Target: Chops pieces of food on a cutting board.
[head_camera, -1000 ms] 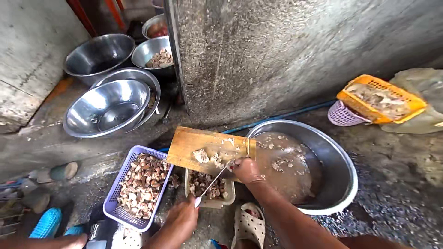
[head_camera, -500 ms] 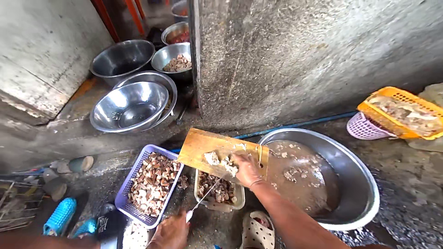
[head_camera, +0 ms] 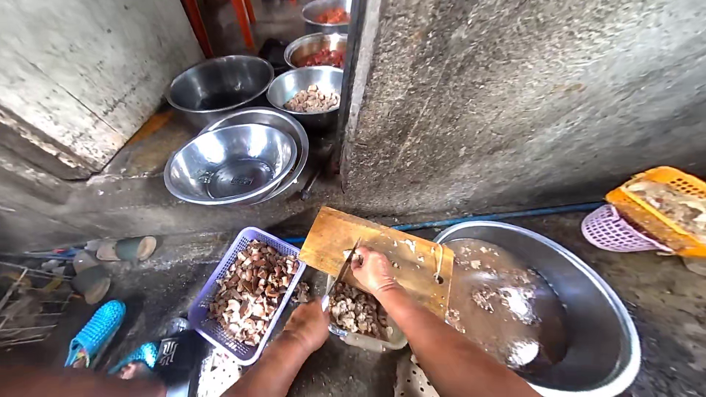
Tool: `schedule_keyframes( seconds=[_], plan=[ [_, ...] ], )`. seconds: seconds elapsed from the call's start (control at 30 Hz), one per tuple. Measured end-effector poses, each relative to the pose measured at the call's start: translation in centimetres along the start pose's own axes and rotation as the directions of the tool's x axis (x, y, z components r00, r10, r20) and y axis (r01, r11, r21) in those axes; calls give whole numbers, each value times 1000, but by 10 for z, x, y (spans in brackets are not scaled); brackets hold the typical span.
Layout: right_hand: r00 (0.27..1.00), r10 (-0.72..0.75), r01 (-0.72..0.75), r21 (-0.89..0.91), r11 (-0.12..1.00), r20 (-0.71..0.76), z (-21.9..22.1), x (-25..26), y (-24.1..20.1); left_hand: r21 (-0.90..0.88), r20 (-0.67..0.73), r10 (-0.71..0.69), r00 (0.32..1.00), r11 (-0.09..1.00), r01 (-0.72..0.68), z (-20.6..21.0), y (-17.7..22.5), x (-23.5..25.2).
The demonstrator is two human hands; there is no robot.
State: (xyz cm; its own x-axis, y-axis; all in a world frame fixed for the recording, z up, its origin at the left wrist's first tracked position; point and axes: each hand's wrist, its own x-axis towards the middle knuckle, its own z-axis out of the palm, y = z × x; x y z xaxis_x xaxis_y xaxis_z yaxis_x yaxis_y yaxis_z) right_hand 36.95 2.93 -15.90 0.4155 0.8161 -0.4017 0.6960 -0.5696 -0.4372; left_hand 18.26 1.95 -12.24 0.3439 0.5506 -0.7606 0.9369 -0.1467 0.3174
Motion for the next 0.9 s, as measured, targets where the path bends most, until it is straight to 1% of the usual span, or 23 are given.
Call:
schedule_keyframes(
  seconds=[0.07,0.13,0.17,0.27,0.37,0.4,0.47,0.53,0.6,0.67,0.7,0.73,0.8,0.87,0.9],
  plan=[
    [1000,0,0,41,999,1,3,1,4,-76,22,32,999,997,-31,3,13,25],
    [1000,-17,18,58,998,-19,4,1,11,-78,10,29,1000,997,-28,10,22,42],
    [999,-22,24,57,998,-31,2,3,14,-65,-5,22,1000,998,-22,13,22,42],
    [997,-19,22,52,998,-70,-7,5,25,25,-9,-56,998,998,57,28,-2,13],
    [999,15,-14,11,1000,-47,-15,6,34,148,11,-131,991,981,128,27,-30,-25],
    [1000,6,-6,-6,1000,-23,-17,5,34,176,17,-129,991,976,124,20,-31,-35],
    [999,-39,39,-37,999,17,-19,6,33,205,0,-83,997,975,81,3,-18,-42],
    [996,-52,57,-81,995,67,-19,8,31,208,-27,-24,999,978,29,-7,1,-29],
    [993,-58,70,-109,992,105,-17,8,34,182,-30,-8,1000,983,13,-3,22,7],
    [992,-86,93,-84,992,89,-17,7,37,145,-44,-1,999,989,7,2,40,40],
    [994,-87,91,-61,994,66,-21,9,38,136,-46,6,999,991,1,2,46,49],
    [996,-78,79,-38,996,42,-21,7,44,126,-39,1,999,992,4,8,43,48],
    [999,-47,47,-10,999,13,-21,5,52,124,-40,-31,999,992,36,18,16,29],
    [1000,-25,25,-20,999,11,-25,5,52,185,-38,-81,996,979,87,20,-11,0],
    [1000,-27,28,-32,999,13,-26,6,50,222,-26,-99,995,970,102,15,-15,-14]
  ],
)
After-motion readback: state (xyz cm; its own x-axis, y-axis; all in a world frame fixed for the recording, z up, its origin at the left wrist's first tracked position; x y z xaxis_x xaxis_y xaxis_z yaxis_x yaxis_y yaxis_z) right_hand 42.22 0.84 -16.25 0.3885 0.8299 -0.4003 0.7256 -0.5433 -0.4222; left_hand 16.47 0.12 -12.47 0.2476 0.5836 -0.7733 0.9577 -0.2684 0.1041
